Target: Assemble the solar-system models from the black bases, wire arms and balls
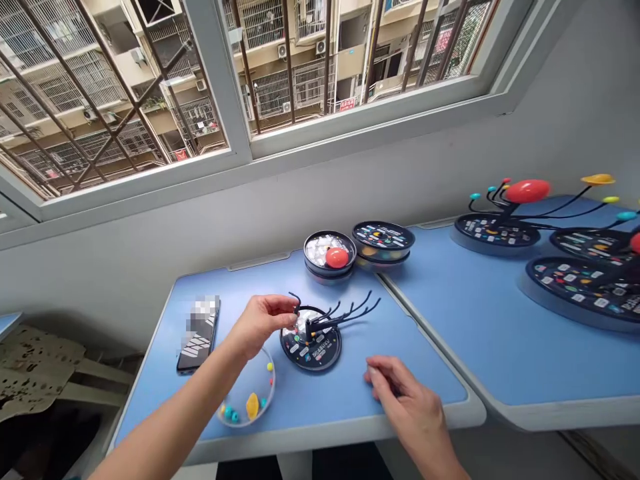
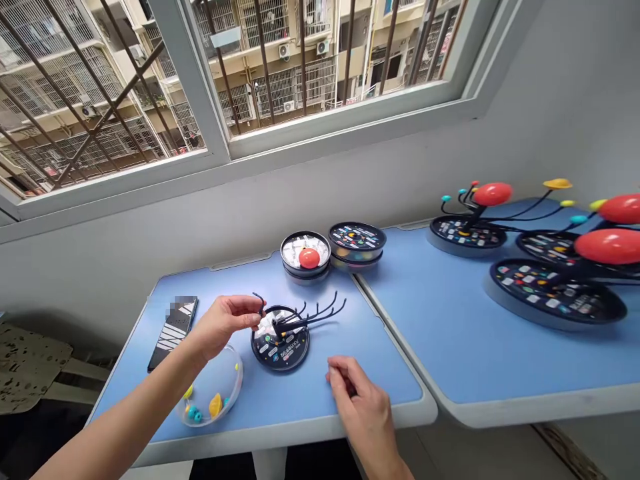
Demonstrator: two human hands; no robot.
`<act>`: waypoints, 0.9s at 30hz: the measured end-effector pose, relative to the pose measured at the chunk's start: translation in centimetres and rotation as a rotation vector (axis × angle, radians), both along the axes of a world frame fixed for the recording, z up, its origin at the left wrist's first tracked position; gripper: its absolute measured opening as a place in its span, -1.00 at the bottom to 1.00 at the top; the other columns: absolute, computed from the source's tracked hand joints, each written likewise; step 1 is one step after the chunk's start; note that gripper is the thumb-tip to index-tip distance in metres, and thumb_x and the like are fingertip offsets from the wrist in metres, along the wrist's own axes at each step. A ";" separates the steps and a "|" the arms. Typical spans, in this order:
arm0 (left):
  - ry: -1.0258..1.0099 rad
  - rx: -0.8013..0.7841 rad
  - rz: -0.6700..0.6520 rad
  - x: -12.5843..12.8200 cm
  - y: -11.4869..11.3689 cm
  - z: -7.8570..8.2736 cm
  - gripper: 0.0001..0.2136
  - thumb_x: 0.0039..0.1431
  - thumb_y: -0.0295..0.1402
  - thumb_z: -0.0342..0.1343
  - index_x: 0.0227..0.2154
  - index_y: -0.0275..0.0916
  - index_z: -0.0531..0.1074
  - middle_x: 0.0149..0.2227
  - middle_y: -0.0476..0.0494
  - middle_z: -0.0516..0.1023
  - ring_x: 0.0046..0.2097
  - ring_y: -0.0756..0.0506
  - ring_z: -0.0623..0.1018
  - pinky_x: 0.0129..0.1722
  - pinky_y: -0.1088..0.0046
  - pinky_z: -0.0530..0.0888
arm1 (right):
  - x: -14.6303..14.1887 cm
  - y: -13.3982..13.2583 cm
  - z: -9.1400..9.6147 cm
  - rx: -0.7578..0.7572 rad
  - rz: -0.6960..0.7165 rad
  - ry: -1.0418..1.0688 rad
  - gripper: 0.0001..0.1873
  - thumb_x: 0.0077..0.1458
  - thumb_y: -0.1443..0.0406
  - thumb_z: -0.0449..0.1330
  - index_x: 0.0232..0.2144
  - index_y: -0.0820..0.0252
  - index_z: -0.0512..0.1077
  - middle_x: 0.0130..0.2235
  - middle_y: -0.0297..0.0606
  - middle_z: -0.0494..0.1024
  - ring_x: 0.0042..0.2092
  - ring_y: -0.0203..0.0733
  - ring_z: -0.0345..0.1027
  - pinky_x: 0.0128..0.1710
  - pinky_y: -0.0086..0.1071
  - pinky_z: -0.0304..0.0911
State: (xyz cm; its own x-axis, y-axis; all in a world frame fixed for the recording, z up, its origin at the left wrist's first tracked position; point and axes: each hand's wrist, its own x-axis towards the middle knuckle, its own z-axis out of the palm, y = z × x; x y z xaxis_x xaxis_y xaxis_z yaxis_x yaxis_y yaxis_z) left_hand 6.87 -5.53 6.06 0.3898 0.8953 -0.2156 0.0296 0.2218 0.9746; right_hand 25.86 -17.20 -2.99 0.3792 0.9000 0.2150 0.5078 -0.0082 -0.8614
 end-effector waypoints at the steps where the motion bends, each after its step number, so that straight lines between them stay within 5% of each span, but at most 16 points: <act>1: 0.046 0.050 0.027 0.3 -0.1 -0.1 -0.78 -0.29 -0.49 0.28 -0.45 -0.34 0.51 -0.54 -0.02 0.49 -0.50 0.05 0.42 -0.42 0.49 0.36 | 0.0 0.0 0.0 0.005 0.005 0.002 -0.78 0.06 0.18 0.01 -0.46 0.12 0.39 -0.59 -0.35 0.51 -0.60 -0.27 0.37 -0.57 -0.49 0.30; 15: 0.625 0.676 -0.095 1.8 -0.6 -0.7 -0.86 -0.04 -0.53 0.14 -0.39 -0.28 0.55 -0.45 -0.09 0.53 -0.43 -0.01 0.45 -0.38 0.49 0.40 | 0.2 -0.2 -0.3 0.021 0.033 0.005 -0.80 0.09 0.21 0.01 -0.45 0.12 0.38 -0.59 -0.36 0.49 -0.61 -0.29 0.34 -0.59 -0.50 0.26; 27: 0.684 0.635 -0.158 2.3 -0.1 -0.2 -0.87 -0.06 -0.55 0.14 -0.45 -0.25 0.55 -0.46 -0.06 0.51 -0.45 0.00 0.45 -0.41 0.52 0.39 | 0.1 -0.1 0.1 0.046 0.035 -0.014 -0.80 0.10 0.21 -0.01 -0.45 0.10 0.36 -0.59 -0.36 0.50 -0.61 -0.28 0.34 -0.57 -0.46 0.28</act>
State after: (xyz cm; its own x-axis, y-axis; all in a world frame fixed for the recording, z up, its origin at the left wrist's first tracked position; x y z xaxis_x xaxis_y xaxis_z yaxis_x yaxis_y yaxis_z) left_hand 9.21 -5.66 5.88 0.4858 0.8714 0.0678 0.6234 -0.3998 0.6720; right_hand 25.99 -17.33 -2.90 0.3447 0.9017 0.2612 0.5188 0.0489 -0.8535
